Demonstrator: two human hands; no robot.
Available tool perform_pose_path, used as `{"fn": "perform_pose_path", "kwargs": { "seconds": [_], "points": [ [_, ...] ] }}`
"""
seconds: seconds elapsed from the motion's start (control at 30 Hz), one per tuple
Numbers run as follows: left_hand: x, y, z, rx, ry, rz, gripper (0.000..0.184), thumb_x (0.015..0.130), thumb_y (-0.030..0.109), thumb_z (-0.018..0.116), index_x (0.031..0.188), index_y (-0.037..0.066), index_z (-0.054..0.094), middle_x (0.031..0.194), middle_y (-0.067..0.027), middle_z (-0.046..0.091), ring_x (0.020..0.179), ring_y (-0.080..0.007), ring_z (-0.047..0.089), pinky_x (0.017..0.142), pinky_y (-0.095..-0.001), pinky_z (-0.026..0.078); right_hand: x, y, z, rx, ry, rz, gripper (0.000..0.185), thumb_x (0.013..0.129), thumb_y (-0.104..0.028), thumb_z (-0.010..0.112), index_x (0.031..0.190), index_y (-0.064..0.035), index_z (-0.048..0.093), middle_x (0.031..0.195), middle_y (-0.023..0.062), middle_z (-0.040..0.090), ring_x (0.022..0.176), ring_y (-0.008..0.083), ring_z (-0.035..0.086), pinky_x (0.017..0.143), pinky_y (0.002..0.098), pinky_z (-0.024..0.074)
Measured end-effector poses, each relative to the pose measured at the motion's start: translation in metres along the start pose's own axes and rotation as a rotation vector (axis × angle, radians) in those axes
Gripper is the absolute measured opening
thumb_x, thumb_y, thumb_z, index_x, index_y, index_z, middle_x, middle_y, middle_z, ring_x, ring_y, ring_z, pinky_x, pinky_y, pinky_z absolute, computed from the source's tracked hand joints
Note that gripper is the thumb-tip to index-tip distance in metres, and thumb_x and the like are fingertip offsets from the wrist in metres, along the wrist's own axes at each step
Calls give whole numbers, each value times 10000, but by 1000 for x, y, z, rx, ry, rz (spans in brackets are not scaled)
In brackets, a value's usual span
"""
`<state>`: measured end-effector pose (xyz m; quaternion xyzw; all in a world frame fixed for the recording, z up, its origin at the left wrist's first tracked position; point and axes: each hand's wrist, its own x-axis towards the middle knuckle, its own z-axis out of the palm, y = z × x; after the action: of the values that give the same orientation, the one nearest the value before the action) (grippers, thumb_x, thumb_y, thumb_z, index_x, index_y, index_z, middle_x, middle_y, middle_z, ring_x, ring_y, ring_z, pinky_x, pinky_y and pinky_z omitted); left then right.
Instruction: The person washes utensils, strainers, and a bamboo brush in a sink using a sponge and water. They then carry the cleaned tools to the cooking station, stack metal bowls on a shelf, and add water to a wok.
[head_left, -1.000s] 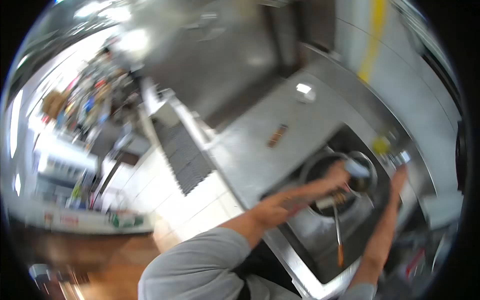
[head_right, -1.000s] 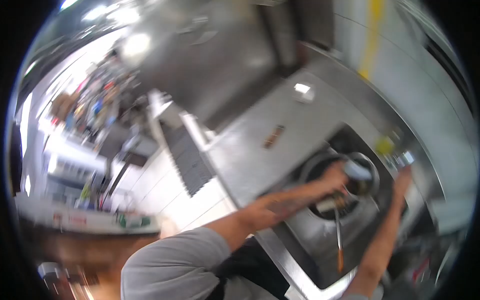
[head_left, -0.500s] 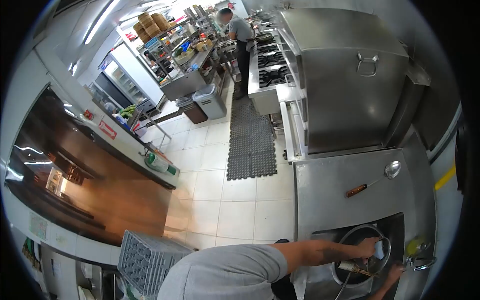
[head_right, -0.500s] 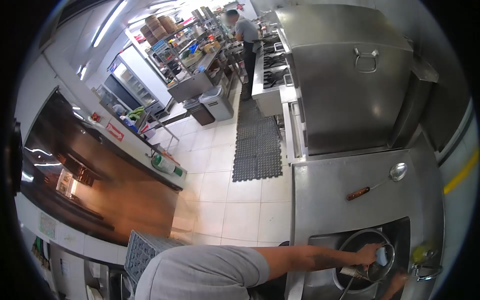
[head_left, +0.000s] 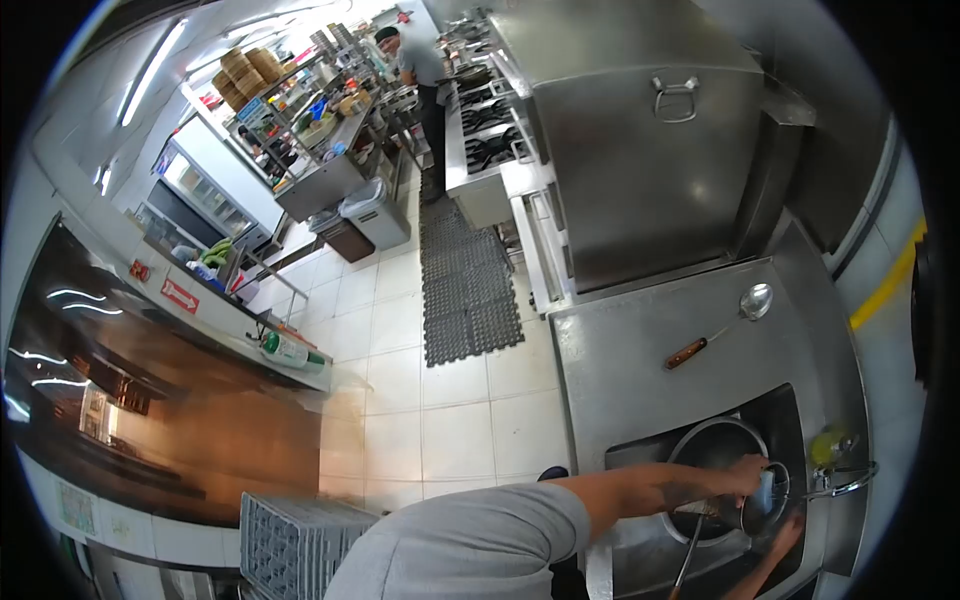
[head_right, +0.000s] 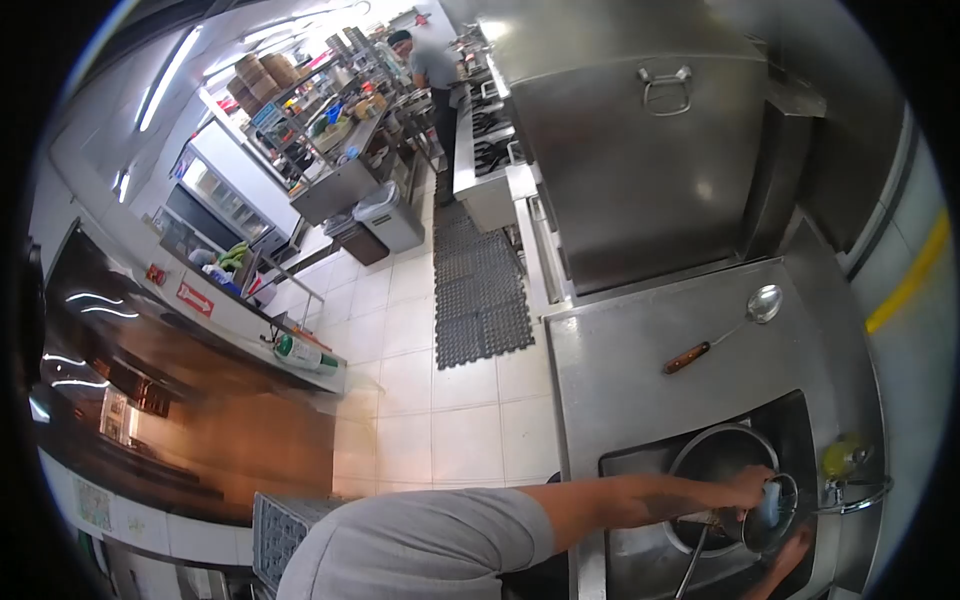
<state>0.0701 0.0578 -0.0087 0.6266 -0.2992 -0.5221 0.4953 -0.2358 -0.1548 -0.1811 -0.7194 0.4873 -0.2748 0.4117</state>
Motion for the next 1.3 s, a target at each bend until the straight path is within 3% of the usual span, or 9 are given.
{"fn": "perform_pose_path", "kwargs": {
  "seconds": [0.1, 0.27, 0.57, 0.73, 0.83, 0.93, 1.03, 1.2, 1.3],
  "points": [
    [14, 16, 24, 72, -77, 30, 436, 712, -75, 580, 1142, -23, 629, 1138, -242, 624, 894, -380, 694, 637, -484, 617, -97, -160, 5, 598, -249, 846, 599, 802, -443, 628, 1268, -84, 514, 1208, 87, 574, 1109, 293, 547, 886, 531, 447],
    [72, -8, 89, 683, 106, 664, 210, 710, 17, 684, 918, -5, 659, 1012, -246, 655, 796, -407, 679, 692, -525, 536, -103, -105, 26, 1020, -55, 819, 581, 725, -373, 596, 1248, -143, 493, 1239, 68, 548, 1137, 332, 522, 788, 615, 478],
    [93, 51, 137, 290, 58, 295, 273, 775, 210, 673, 801, -61, 668, 760, -240, 668, 786, -378, 696, 701, -469, 544, -82, -134, 44, 969, 23, 827, 343, 771, -298, 531, 1041, -105, 447, 1204, 156, 498, 1093, 389, 506, 802, 587, 513],
    [43, 71, 25, 905, 131, 391, 282, 707, 178, 705, 919, -8, 711, 1085, -241, 660, 1056, -335, 654, 850, -494, 528, -78, -120, 51, 805, 11, 836, 377, 804, -227, 488, 1139, -53, 495, 1195, 161, 541, 1036, 421, 550, 736, 580, 573],
    [79, -28, -9, 135, -235, 164, 316, 776, 156, 679, 1033, -23, 638, 915, -181, 646, 849, -239, 672, 724, -400, 576, -89, -157, 60, 692, -3, 573, 498, 888, -258, 530, 1314, -1, 514, 1266, 183, 564, 1133, 404, 581, 792, 573, 561],
    [136, -147, -5, -487, -584, 229, 212, 876, 119, 606, 1050, 7, 560, 942, -99, 588, 696, -212, 647, 640, -385, 615, -80, -234, 58, -457, 329, 153, 384, 927, -208, 556, 1251, -5, 597, 1171, 258, 647, 1099, 365, 636, 937, 393, 495],
    [56, -11, -8, 86, -203, -134, 594, 770, -89, 508, 1358, -10, 487, 1217, -226, 592, 854, -366, 718, 550, -402, 632, -60, -252, 71, 860, 204, 410, 210, 938, -101, 553, 1094, 1, 649, 1014, 136, 685, 860, 207, 661, 755, 334, 561],
    [63, -8, 9, 115, -284, -151, 555, 852, -55, 503, 1382, 110, 525, 1358, -197, 500, 853, -350, 713, 545, -363, 649, -3, -195, 55, 1256, -138, 194, 225, 973, -134, 466, 974, -22, 662, 845, 113, 658, 725, 162, 618, 632, 298, 512],
    [60, -12, 11, 13, -333, -205, 529, 871, -36, 516, 1380, 108, 525, 1364, -191, 487, 854, -352, 710, 540, -361, 649, -2, -234, 28, -66, 498, 272, 215, 929, -158, 489, 915, -2, 636, 729, 120, 627, 609, 181, 590, 535, 323, 465]
  ]
}}
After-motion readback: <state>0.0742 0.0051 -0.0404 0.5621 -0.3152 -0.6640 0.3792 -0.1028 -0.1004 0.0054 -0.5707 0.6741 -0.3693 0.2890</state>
